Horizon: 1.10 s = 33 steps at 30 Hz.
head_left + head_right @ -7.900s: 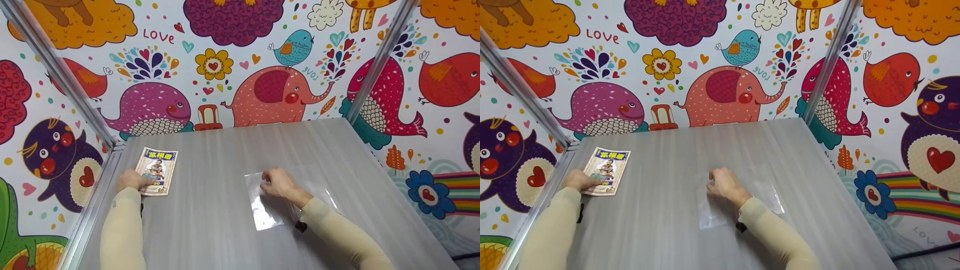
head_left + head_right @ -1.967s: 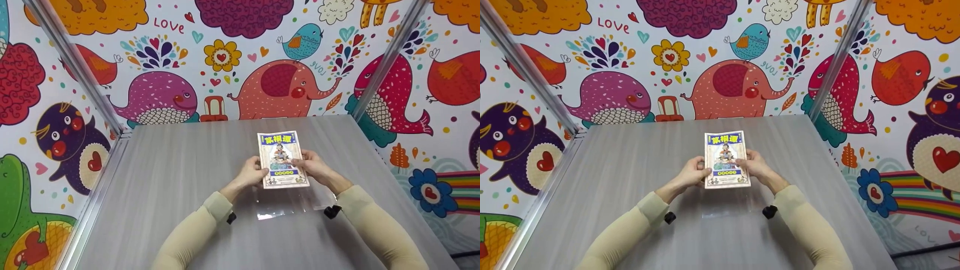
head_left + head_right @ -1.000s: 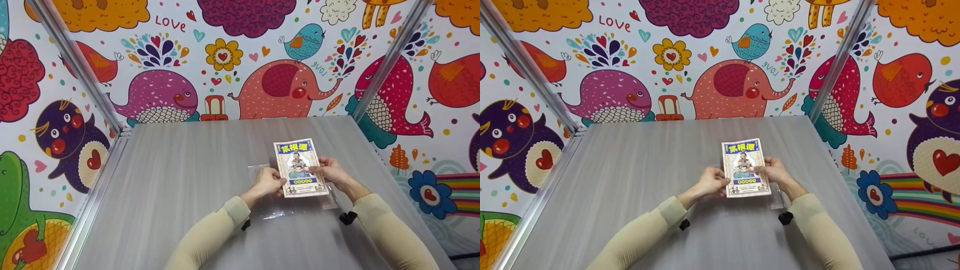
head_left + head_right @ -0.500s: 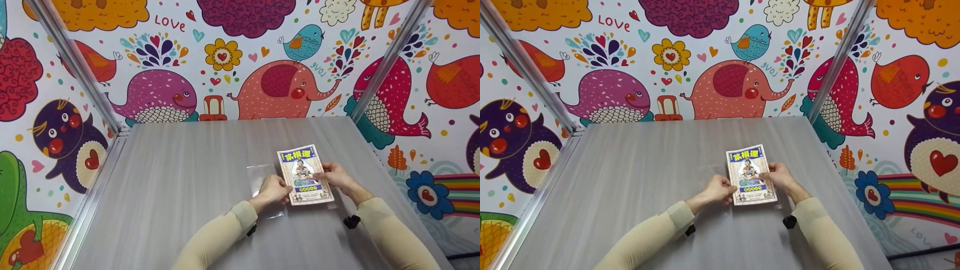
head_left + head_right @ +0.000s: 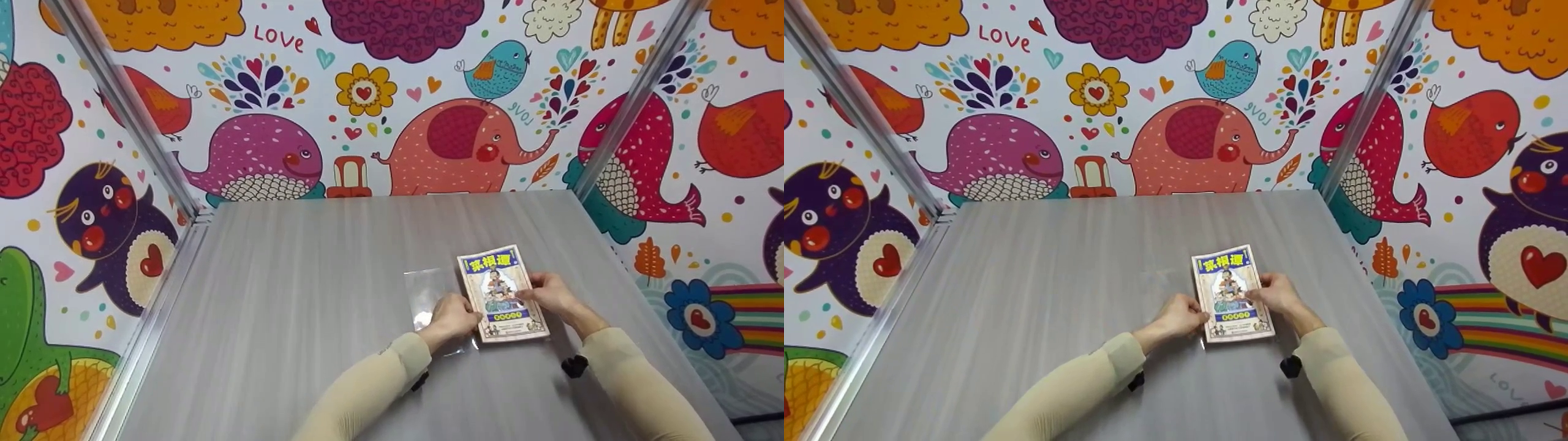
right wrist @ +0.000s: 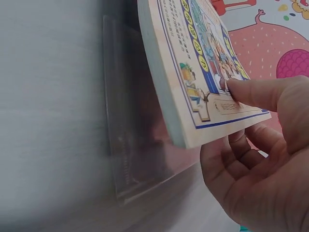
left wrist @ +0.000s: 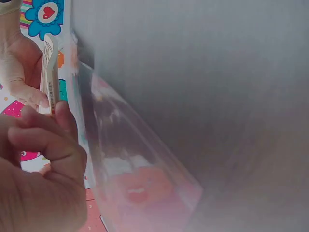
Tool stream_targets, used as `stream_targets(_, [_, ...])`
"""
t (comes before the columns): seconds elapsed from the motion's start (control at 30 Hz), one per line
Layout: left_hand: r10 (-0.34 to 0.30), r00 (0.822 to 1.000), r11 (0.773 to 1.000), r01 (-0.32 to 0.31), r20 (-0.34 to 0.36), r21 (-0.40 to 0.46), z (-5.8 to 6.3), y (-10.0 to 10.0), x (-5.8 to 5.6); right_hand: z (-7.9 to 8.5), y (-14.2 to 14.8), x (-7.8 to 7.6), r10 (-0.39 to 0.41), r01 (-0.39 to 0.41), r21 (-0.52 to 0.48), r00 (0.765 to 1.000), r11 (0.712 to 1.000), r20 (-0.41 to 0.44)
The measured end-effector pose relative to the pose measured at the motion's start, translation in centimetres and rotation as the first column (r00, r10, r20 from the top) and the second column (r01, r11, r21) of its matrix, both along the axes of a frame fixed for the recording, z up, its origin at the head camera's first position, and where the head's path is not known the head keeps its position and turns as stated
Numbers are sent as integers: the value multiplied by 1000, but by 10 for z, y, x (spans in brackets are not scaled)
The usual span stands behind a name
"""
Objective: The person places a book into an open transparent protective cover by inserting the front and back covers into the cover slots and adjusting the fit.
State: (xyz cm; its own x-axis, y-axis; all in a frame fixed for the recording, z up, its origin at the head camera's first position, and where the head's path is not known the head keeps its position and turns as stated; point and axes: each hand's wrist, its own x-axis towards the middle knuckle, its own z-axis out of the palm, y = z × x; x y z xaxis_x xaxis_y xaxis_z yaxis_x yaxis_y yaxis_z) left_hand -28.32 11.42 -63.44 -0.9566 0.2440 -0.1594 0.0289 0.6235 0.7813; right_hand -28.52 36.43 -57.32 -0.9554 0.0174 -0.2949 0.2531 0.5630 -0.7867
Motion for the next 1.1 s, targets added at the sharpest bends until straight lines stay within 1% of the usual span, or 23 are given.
stream_targets(0.1, [7, 1000, 1000, -7, 14, -18, -9, 5, -4, -4, 2, -1, 1, -1, 33, 1000, 999, 4])
stream_targets(0.17, [8, 999, 1000, -8, 34, -8, -9, 6, -5, -6, 3, -2, -3, 3, 59, 1000, 998, 3])
stream_targets(0.27, [4, 999, 1000, -4, 40, -10, -6, 6, -4, -10, 3, -4, 7, -5, 84, 1000, 996, -15])
stream_targets(0.37, [8, 999, 999, -7, 52, -32, -3, 6, -4, -13, 2, -4, 13, -8, 112, 999, 994, -40])
stream_targets(0.5, [16, 999, 997, -14, 32, -79, -1, 7, -4, -15, 0, -4, 17, -5, 190, 998, 982, -58])
stream_targets(0.67, [24, 1000, 988, -24, -6, -150, -10, 14, -8, -16, 0, -3, 25, -5, 282, 997, 959, -69])
stream_targets(0.73, [19, 1000, 985, -23, -22, -169, -13, 15, -9, -17, -1, -3, 23, -2, 297, 998, 955, -66])
stream_targets(0.83, [4, 999, 982, -14, -53, -190, -14, 14, -8, -17, -2, -2, 32, -8, 320, 997, 947, -68])
stream_targets(0.87, [-6, 998, 982, -5, -60, -187, -9, 12, -6, -17, -2, -1, 29, -7, 324, 997, 946, -65])
stream_targets(0.9, [-13, 998, 980, -1, -67, -197, -7, 11, -5, -17, -3, -1, 30, -7, 326, 998, 945, -63])
stream_targets(1.07, [-60, 993, 980, 39, -102, -195, 26, 2, 11, -17, -4, 1, 18, -4, 318, 999, 948, -44])
stream_targets(1.1, [-69, 991, 977, 45, -114, -209, 28, 2, 13, -17, -4, 1, 15, -2, 315, 999, 949, -41])
